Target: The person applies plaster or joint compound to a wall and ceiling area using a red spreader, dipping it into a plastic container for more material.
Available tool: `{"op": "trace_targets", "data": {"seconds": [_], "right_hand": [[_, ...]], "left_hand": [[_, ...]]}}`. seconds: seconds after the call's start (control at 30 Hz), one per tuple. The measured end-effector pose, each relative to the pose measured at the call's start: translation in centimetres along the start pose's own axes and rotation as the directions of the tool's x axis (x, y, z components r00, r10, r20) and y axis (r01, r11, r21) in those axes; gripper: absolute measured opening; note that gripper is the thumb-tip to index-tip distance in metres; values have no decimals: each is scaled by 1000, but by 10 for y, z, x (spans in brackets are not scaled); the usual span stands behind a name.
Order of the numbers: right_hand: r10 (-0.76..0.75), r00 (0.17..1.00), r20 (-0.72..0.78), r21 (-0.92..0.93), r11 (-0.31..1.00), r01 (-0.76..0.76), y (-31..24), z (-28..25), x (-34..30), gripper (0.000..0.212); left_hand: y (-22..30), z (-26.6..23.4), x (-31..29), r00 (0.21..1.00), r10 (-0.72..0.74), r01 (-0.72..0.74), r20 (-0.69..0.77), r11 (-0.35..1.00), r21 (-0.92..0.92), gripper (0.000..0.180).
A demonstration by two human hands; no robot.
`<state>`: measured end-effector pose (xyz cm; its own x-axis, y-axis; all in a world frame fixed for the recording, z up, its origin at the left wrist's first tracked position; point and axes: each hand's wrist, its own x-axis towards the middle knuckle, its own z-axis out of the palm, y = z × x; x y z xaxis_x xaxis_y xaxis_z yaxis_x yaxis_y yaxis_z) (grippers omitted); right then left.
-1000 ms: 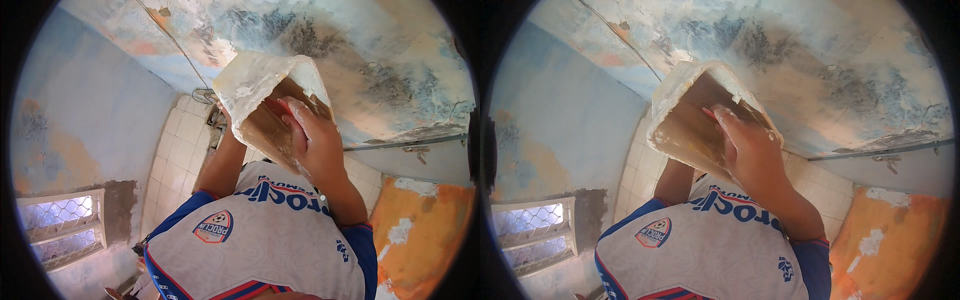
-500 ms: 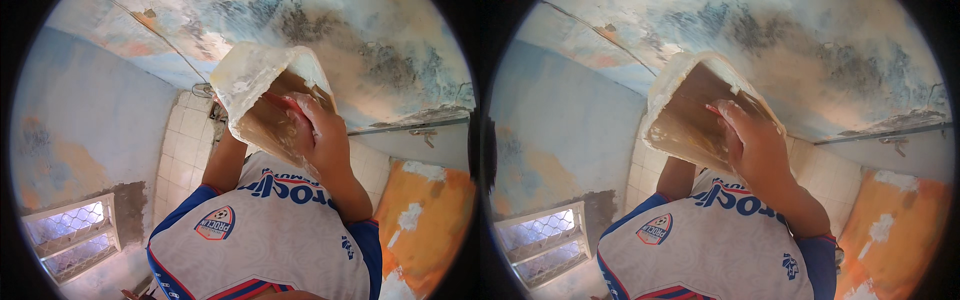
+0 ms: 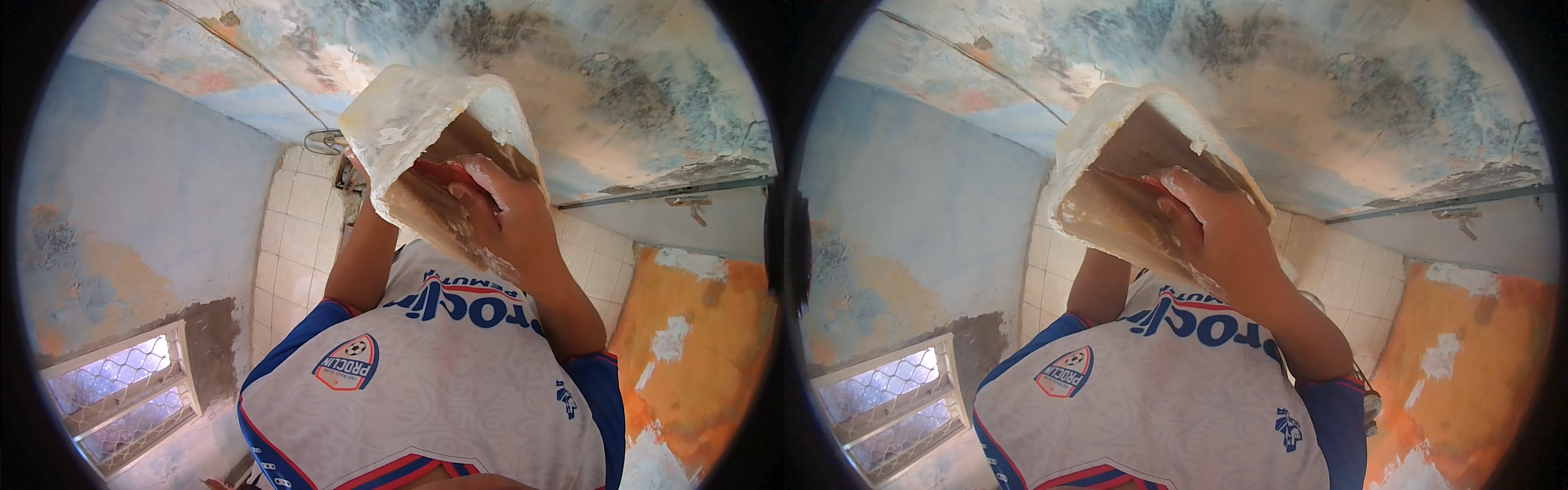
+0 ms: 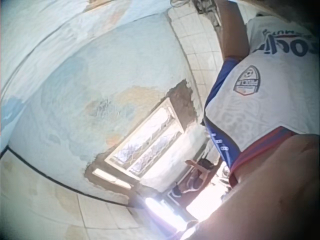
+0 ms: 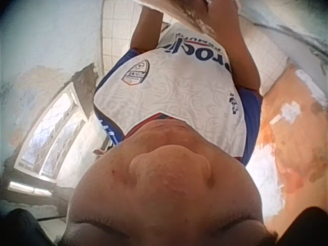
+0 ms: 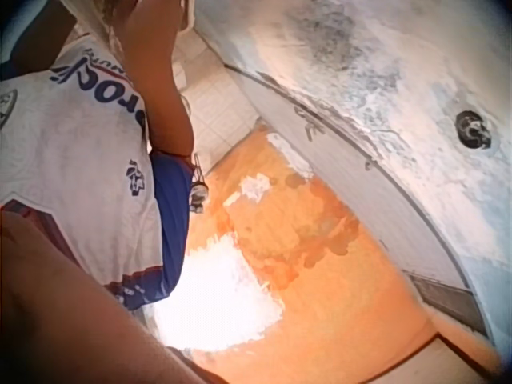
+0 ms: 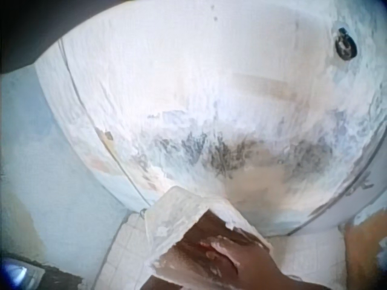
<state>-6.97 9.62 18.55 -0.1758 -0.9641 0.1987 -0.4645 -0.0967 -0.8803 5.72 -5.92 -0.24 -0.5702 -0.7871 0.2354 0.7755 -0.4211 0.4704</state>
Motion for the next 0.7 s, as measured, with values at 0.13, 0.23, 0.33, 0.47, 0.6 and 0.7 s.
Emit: {"op": "trace_targets", "data": {"seconds": [0.13,0.23,0.33,0.47,0.6,0.7], "right_hand": [[-53,998,-27,4,999,54,1,-1,0,23],[25,1000,0,126,992,-24,3,-2,-1,22],[88,996,-4,223,971,-85,8,-3,-3,23],[163,986,47,271,948,-170,3,-13,-6,24],[294,953,80,385,872,-301,-4,-29,-6,30],[317,947,57,495,814,-302,5,-44,-7,35]], "left_hand": [[6,-4,5,999,47,-47,-18,999,0,86],[7,-4,5,998,57,-57,-39,998,-7,86],[6,10,3,982,0,7,-190,999,35,88],[-5,-3,-2,985,136,-104,-108,961,258,90],[-13,-22,-6,992,117,-125,52,973,196,89],[-16,4,-1,997,26,-22,-76,998,55,89]]}}
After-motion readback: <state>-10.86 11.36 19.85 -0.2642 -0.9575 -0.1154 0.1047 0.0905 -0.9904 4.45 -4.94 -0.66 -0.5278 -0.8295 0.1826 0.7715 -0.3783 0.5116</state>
